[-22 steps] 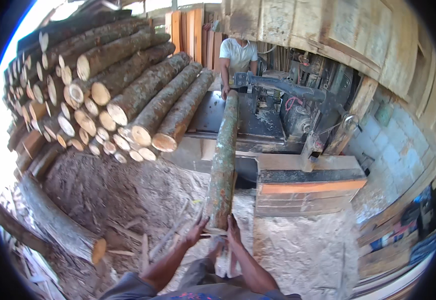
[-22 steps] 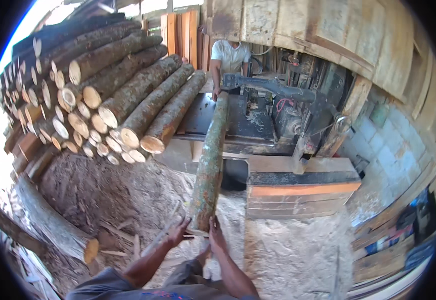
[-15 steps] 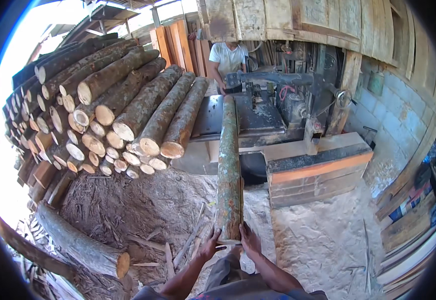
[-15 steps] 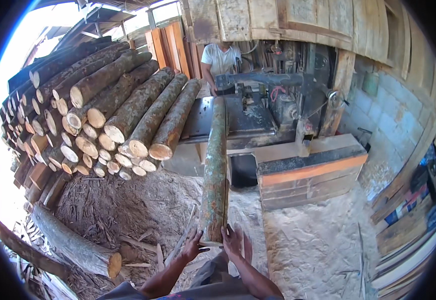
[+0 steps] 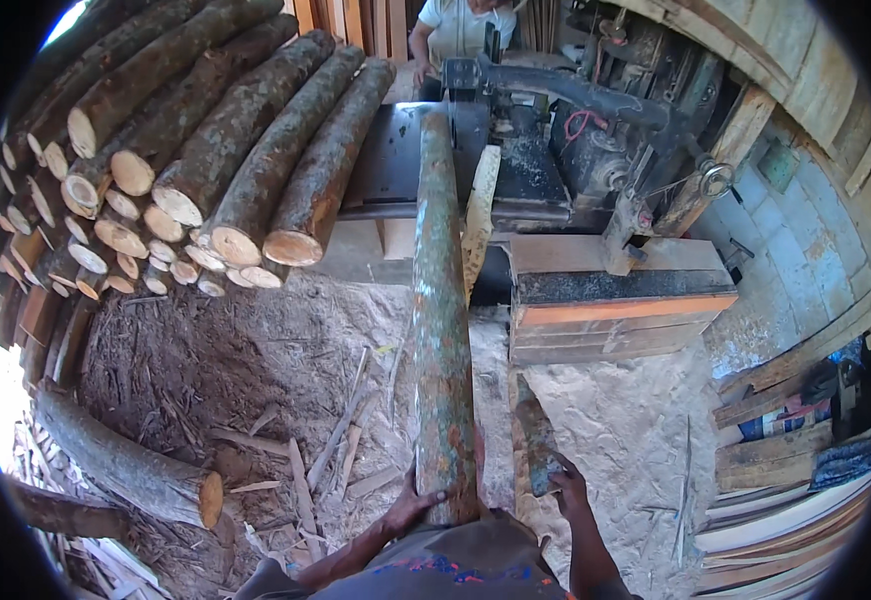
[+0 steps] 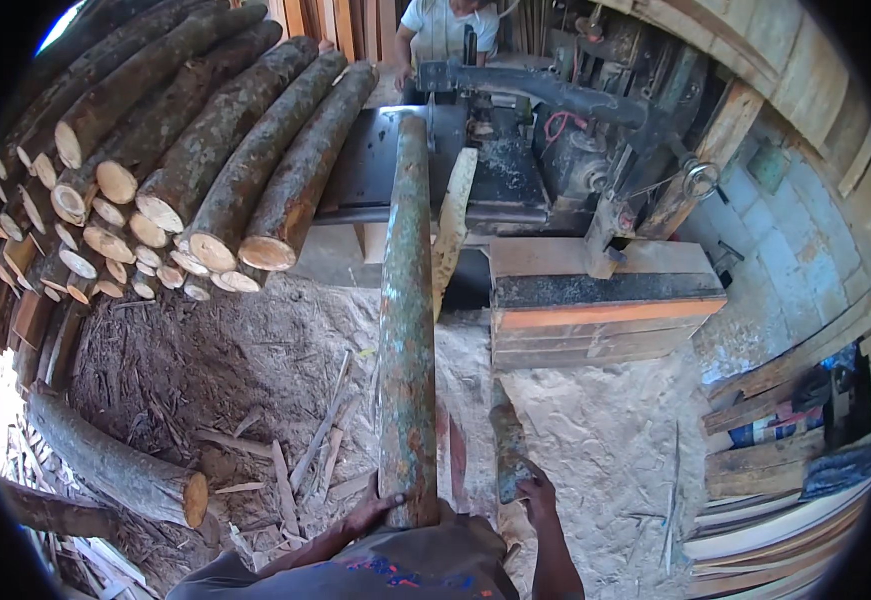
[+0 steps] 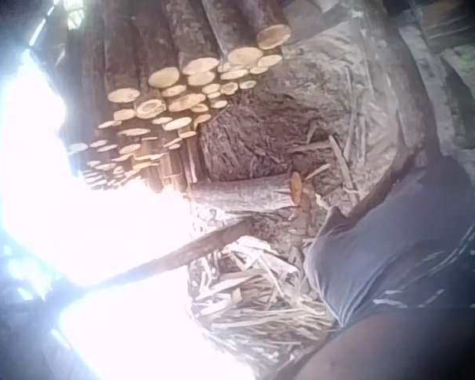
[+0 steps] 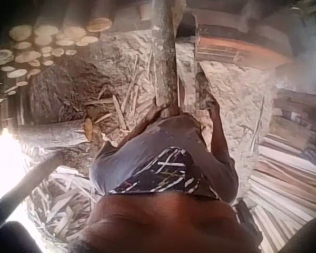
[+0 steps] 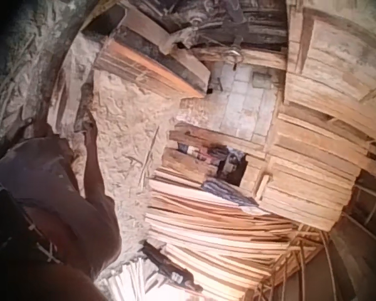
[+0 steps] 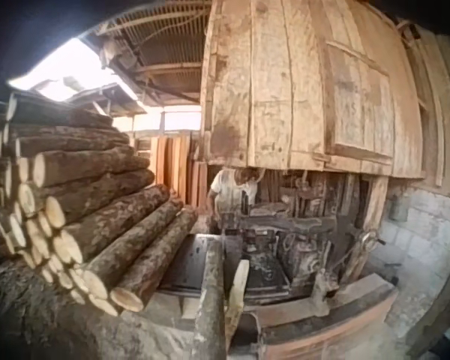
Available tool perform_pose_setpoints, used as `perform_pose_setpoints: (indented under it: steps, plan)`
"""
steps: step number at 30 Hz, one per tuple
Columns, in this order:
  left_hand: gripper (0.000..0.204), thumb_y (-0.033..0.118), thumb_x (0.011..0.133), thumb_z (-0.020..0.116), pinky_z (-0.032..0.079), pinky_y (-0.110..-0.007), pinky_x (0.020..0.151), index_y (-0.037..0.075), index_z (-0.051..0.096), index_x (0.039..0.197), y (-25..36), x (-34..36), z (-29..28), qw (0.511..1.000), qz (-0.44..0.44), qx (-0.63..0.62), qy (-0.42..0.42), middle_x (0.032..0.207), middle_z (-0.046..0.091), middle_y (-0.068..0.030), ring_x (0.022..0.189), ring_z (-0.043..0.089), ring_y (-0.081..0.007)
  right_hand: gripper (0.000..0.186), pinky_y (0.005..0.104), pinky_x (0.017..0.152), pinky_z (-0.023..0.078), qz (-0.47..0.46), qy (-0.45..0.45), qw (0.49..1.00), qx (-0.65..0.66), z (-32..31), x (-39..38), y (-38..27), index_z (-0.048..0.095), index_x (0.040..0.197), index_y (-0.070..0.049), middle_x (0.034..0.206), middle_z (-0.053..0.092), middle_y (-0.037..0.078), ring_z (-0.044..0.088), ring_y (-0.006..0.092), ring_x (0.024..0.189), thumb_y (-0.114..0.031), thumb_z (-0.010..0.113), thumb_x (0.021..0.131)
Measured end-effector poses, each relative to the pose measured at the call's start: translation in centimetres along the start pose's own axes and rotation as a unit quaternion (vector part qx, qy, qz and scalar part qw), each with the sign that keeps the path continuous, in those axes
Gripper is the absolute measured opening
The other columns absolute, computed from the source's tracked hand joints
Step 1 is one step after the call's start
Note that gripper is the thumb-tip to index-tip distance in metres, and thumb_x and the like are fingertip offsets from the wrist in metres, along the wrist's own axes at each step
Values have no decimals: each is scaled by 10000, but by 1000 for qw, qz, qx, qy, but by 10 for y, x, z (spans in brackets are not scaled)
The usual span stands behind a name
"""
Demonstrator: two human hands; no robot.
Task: The person feeds wooden logs into a large saw machine one at a time and removes the cut planks, using their hands and a hook tool to manipulate the wood.
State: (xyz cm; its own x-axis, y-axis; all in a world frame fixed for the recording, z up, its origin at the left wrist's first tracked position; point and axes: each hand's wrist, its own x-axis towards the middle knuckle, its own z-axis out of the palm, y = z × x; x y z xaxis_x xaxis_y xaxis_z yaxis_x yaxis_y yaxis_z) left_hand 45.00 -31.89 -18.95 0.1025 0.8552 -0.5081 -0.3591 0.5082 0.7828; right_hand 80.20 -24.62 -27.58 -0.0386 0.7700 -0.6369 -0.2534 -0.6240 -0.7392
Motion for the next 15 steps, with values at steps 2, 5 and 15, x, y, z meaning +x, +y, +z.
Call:
perform_pose_setpoints:
  steps: [2, 5, 15]
  plan:
    - [1179, 320, 679, 809, 277, -435, 1080, -25, -54, 1405, 43, 43, -1, 1000, -3, -27, 8, 1361, 318, -232, 1276, 332, -332, 627, 291, 705, 500, 16, 71, 997, 10, -3, 5, -15, 369, 1366, -34, 996, 611, 90, 595, 172, 793, -7, 573, 774]
    - [1141, 333, 698, 788, 288, -443, 1068, -4, -34, 1415, 134, 100, -6, 996, -11, -85, 32, 1349, 340, -236, 1259, 356, -329, 633, 302, 712, 506, 62, 101, 993, 19, 11, 45, -35, 352, 1379, -49, 983, 618, 74, 599, 174, 814, -29, 561, 782]
    - [734, 406, 879, 550, 264, -410, 1074, 48, 212, 1423, 263, 393, -135, 992, 94, -69, -42, 1369, 382, -137, 1284, 346, -273, 384, 271, 724, 498, 102, 104, 978, 148, 97, 116, -108, 564, 1164, 21, 973, 650, 67, 630, 151, 804, -109, 546, 804]
